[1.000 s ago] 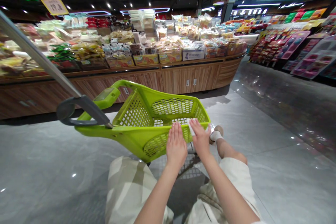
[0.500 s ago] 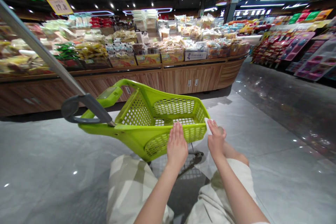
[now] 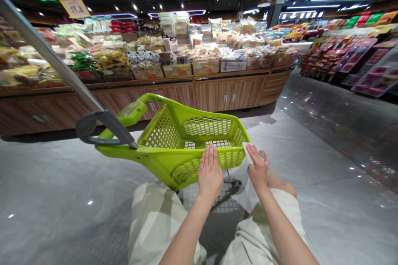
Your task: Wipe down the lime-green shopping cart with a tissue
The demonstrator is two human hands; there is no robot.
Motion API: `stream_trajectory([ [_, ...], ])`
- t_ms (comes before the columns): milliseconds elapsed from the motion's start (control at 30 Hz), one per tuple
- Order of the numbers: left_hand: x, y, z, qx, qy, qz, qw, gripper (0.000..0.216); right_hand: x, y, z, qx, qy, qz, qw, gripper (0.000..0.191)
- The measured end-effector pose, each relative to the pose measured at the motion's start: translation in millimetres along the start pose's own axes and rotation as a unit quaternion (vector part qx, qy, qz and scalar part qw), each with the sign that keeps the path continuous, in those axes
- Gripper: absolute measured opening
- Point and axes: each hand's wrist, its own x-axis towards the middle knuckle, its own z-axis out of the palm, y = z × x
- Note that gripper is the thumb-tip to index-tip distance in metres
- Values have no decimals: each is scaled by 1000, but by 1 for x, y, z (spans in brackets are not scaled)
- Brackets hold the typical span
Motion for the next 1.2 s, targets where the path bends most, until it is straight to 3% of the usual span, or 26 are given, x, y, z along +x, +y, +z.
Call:
stream_trajectory([
  [67,2,3,2,3,0,-3,1000,70,0,-10,8,0,47,64,997,73],
  [133,3,5,4,7,3,-11,1000,70,2,-40,18,1,50,63,997,71],
  [233,3,4,4,13,5,-9,1000,72,8,-86,26,19,-49,-50,997,75],
  [300,2,1,2,14,0,1,1000,72,13,-93,21,31,-109,-119,986,79],
  [400,0,-2,-2,9,-7,8,1000,72,16,-54,6,16,-117,-141,983,81],
  [500,0,-2,-4,8,-10,5,1000,69,14,2,-6,-20,-56,-62,996,81],
  [600,2,1,-1,14,-8,2,1000,68,12,17,-5,-52,-6,21,998,78],
  [700,2,3,1,17,-2,1,1000,68,11,-25,7,-49,-14,12,999,76],
  [800,1,2,2,20,-4,7,1000,67,12,-80,16,0,-87,-78,993,76],
  [867,0,0,1,24,-10,9,1000,65,14,-97,15,28,-126,-117,985,77],
  [933,-1,-1,0,26,-12,6,1000,65,15,-89,9,42,-146,-133,979,78],
  [1000,-1,-1,-1,22,-9,3,1000,66,14,-62,1,40,-146,-123,981,79],
  [1133,-1,1,-3,11,-2,-3,1000,70,10,-1,-8,20,-51,10,998,74],
  [1200,0,2,-2,9,0,-2,1000,70,8,3,-4,5,6,72,997,71],
])
